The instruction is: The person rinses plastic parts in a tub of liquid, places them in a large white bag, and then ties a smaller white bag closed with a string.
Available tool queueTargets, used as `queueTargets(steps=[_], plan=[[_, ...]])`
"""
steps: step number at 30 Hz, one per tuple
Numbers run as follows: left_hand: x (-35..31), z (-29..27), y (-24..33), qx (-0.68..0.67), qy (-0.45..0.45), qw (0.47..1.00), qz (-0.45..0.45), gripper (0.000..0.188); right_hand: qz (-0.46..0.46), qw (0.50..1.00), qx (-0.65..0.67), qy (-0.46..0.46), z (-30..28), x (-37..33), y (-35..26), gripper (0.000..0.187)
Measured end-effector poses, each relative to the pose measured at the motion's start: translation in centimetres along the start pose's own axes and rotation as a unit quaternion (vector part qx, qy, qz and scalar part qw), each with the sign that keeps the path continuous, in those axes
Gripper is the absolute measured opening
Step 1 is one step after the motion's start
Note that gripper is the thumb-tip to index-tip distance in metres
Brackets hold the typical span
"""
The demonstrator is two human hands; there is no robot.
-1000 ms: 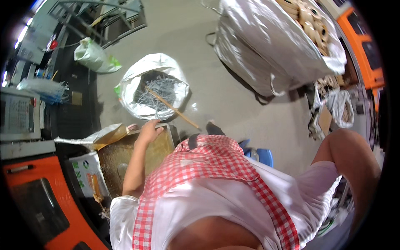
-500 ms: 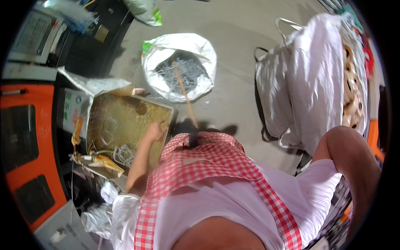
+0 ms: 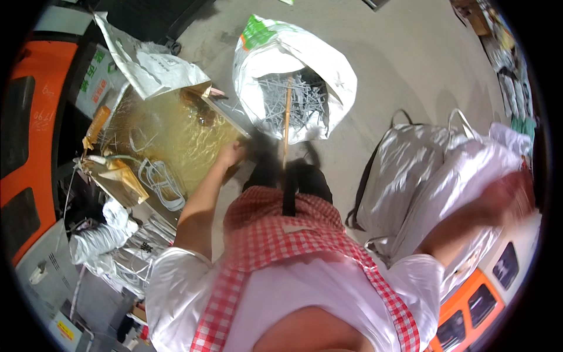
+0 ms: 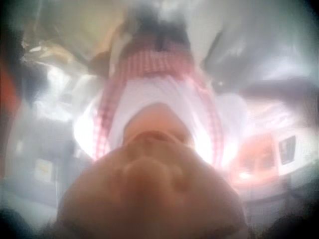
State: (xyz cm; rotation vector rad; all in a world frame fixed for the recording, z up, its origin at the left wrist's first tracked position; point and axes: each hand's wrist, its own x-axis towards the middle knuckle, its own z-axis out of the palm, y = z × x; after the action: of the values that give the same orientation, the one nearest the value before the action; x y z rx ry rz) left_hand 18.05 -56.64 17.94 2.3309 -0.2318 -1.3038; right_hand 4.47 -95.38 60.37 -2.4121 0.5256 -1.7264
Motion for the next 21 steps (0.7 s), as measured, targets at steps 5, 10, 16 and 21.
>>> queueTargets(steps=[5, 10, 16, 21], plan=[[11.9, 5.6, -5.5, -0.113, 0.140, 0.984, -0.004, 0.022, 0.395, 0.836, -0.026, -0.381, 7.7, -29.3, 21.6, 0.037], [23.4, 9.2, -11.6, -0.297, 0.228, 0.914, -0.155, 0.033, 0.524, 0.636, -0.031, -0.566, 8.0, -51.3, 25.9, 0.044], [31.3, 5.3, -8.5, 0.264, 0.221, 0.938, -0.035, 0.026, 0.646, 0.559, 0.007, -0.520, 6.4, -60.1, 28.7, 0.042], [39.5, 6.6, -11.7, 0.387, 0.114, 0.912, -0.077, 0.034, 0.627, 0.558, 0.002, -0.544, 5.2, -63.7, 32.9, 0.039]])
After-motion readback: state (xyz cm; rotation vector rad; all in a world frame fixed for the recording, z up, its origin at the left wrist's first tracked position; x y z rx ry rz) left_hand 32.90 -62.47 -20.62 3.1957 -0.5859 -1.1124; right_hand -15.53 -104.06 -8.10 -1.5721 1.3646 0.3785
